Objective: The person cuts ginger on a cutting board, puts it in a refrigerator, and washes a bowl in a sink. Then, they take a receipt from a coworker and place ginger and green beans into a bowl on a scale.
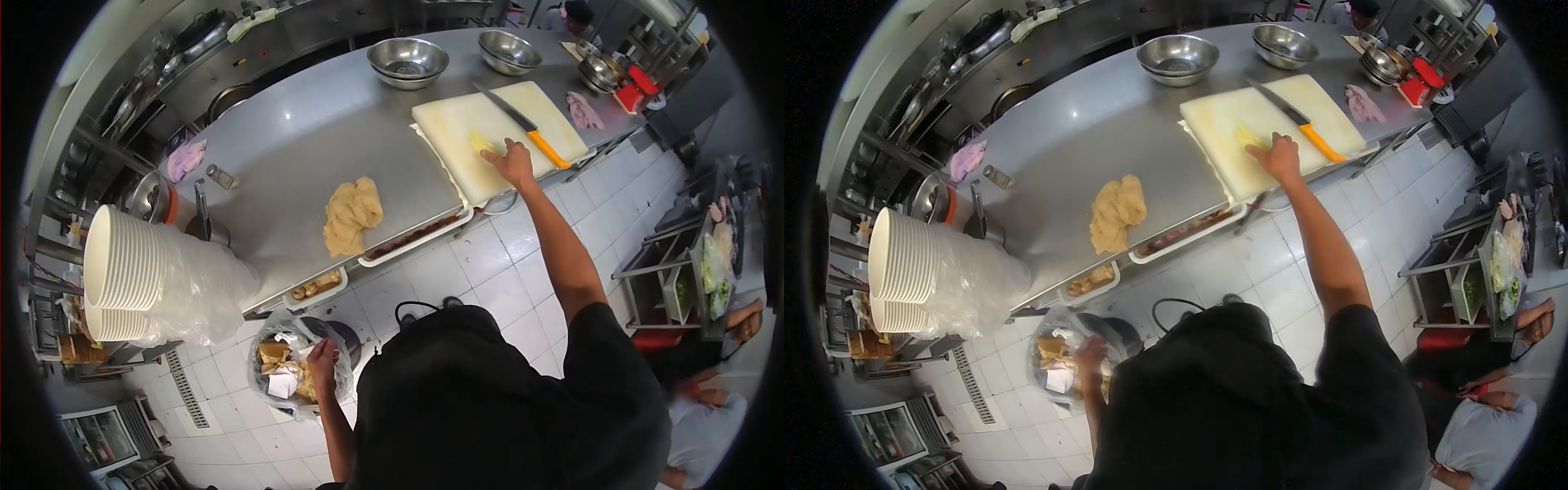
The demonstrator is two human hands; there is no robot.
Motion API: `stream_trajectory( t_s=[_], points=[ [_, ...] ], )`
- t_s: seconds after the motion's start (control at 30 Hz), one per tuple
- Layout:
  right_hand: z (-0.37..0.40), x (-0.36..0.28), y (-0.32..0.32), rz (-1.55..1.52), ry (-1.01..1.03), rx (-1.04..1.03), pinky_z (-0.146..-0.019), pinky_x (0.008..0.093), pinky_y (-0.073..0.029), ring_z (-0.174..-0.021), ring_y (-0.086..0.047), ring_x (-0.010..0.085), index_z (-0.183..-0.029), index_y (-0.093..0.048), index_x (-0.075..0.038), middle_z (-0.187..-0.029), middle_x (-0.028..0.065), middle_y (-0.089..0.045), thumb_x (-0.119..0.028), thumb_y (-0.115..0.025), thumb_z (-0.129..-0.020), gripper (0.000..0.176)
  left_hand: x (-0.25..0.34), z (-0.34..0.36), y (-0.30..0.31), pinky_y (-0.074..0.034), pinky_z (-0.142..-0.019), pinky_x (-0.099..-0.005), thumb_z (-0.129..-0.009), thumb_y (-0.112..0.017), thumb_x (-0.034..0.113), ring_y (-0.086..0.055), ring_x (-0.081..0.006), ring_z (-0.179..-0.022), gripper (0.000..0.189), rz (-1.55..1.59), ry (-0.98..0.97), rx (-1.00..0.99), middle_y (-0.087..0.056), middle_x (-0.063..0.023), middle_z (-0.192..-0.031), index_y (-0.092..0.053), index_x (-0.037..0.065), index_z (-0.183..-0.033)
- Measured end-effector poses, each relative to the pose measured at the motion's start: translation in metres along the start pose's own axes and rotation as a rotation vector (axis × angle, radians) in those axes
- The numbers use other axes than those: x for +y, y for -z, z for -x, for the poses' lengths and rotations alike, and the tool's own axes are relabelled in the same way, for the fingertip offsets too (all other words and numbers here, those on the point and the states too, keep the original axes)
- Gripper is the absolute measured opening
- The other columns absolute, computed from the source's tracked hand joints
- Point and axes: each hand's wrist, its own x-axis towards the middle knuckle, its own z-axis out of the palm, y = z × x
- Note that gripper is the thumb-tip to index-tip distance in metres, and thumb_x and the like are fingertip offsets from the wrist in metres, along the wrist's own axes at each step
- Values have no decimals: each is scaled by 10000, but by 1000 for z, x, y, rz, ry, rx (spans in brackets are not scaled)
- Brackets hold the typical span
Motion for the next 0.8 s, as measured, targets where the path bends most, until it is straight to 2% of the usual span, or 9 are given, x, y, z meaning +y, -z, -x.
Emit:
stream_trajectory(
  t_s=[0.07,0.17,0.27,0.37,0.47,0.5,0.6,0.7,0.8],
  points=[
    [-19,-1,-15,20,-49,-18,-954,456,-447,-1128,-530,425,-1142,-598,99,-1174,285,-569,-629,-739,-684,871,33,3,-10,-478,-663,-251,-899,-679,215,-581,-107,-731,355,-56,-134,-4,-655,-30,-875,-647,-11,-1171],
    [-20,-22,-8,167,-109,-154,-1024,465,-398,-1229,-463,407,-1259,-565,49,-1282,256,-519,-663,-706,-694,920,113,20,-57,-457,-703,-228,-917,-660,175,-553,-86,-758,304,127,-216,24,-647,-13,-896,-653,-9,-1159],
    [-24,-26,-10,136,-46,-205,-1025,484,-388,-1225,-449,385,-1229,-598,18,-1266,222,-518,-650,-710,-696,862,173,27,-106,-459,-737,-223,-913,-664,155,-562,-86,-797,298,56,-315,-19,-652,-17,-911,-652,-13,-1158],
    [-29,-19,-23,73,40,-125,-986,485,-417,-1166,-491,384,-1194,-630,-25,-1222,205,-549,-565,-715,-734,714,206,19,-162,-470,-775,-232,-905,-672,137,-586,-96,-836,296,15,-387,-110,-665,-29,-930,-649,-22,-1153],
    [-37,-9,-39,-31,125,-86,-944,510,-412,-1123,-492,369,-1121,-659,-47,-1166,171,-553,-455,-690,-776,535,231,13,-223,-484,-791,-245,-903,-677,137,-605,-103,-864,291,-50,-499,-199,-676,-48,-946,-649,-29,-1140],
    [-38,-4,-47,-53,191,-42,-927,509,-425,-1095,-507,371,-1102,-664,-55,-1139,169,-561,-353,-667,-802,423,238,11,-242,-488,-793,-249,-903,-678,139,-610,-105,-872,289,-86,-544,-227,-679,-55,-951,-649,-31,-1134],
    [-44,3,-48,-189,287,-139,-911,501,-434,-1084,-513,373,-1097,-663,-51,-1130,181,-559,-308,-654,-806,388,256,-2,-300,-498,-755,-257,-892,-684,140,-610,-107,-837,261,-160,-658,-256,-678,-66,-923,-665,-9,-1105],
    [-53,10,-38,-170,359,-298,-904,500,-438,-1073,-514,377,-1096,-660,-52,-1139,170,-560,-265,-654,-805,360,281,-19,-355,-511,-716,-289,-851,-697,137,-622,-157,-799,238,-283,-808,-268,-665,-91,-883,-686,23,-1060],
    [-41,4,-31,-185,339,-87,-884,482,-431,-1039,-514,366,-1088,-656,-40,-1116,146,-562,-242,-671,-798,354,293,-54,-406,-520,-734,-348,-820,-698,167,-631,-235,-799,268,-439,-988,-223,-662,-109,-914,-692,28,-1049]
  ],
)
